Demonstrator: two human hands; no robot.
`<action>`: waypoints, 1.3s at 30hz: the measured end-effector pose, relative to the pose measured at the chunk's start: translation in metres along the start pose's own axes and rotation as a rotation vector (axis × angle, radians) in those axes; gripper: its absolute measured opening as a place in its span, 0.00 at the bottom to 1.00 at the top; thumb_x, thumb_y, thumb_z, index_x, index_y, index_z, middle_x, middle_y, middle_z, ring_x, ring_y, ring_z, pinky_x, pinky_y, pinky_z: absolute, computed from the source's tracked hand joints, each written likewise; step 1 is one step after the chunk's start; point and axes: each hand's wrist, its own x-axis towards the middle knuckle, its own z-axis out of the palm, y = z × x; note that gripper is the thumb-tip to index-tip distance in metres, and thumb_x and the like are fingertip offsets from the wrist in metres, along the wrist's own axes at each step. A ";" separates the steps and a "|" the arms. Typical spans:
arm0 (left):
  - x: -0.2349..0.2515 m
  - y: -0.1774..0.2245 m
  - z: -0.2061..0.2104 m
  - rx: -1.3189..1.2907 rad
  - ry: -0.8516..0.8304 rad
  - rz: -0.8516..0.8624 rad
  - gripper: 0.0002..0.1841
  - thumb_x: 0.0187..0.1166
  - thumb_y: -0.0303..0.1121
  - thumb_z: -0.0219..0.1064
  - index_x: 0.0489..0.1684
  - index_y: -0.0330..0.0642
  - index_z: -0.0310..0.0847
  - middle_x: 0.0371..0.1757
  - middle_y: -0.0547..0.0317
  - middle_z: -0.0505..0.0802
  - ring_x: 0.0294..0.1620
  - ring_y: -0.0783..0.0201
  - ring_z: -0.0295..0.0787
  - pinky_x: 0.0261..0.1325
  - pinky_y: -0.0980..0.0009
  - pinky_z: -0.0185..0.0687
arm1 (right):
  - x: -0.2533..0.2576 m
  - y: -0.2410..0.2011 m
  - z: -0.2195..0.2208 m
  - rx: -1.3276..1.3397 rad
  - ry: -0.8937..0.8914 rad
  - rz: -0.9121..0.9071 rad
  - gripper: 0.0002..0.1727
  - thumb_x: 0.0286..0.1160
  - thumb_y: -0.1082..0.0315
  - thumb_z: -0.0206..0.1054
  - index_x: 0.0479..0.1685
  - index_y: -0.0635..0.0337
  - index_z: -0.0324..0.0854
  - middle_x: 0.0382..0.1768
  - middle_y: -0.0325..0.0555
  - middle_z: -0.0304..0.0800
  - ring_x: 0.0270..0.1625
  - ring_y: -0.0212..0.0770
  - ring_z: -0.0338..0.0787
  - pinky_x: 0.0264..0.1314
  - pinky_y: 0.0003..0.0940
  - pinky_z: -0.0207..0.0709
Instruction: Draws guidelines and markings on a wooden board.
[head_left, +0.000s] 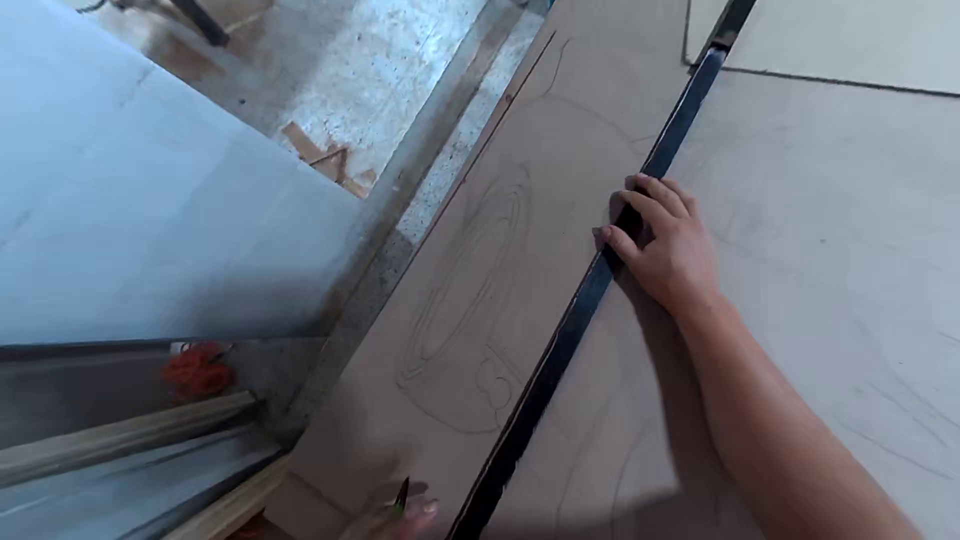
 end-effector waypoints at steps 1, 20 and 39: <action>0.025 0.008 0.000 -0.086 0.054 0.009 0.23 0.94 0.47 0.49 0.79 0.50 0.77 0.63 0.50 0.93 0.64 0.53 0.92 0.69 0.50 0.88 | 0.000 0.002 0.000 0.025 0.000 0.003 0.32 0.78 0.33 0.61 0.72 0.41 0.85 0.85 0.36 0.74 0.91 0.49 0.64 0.90 0.54 0.60; 0.233 0.006 0.043 -0.256 0.088 0.329 0.03 0.73 0.34 0.72 0.33 0.51 0.82 0.31 0.72 0.89 0.35 0.74 0.88 0.37 0.77 0.87 | -0.007 0.040 -0.016 0.079 -0.176 -0.268 0.49 0.67 0.22 0.63 0.89 0.36 0.70 0.94 0.40 0.58 0.96 0.52 0.51 0.96 0.65 0.40; 0.228 0.006 0.054 -0.155 0.157 0.332 0.03 0.72 0.35 0.72 0.32 0.52 0.84 0.31 0.73 0.90 0.35 0.75 0.88 0.37 0.78 0.86 | -0.010 0.033 -0.017 0.080 -0.159 -0.244 0.42 0.68 0.23 0.63 0.82 0.32 0.79 0.91 0.37 0.63 0.96 0.50 0.53 0.96 0.65 0.40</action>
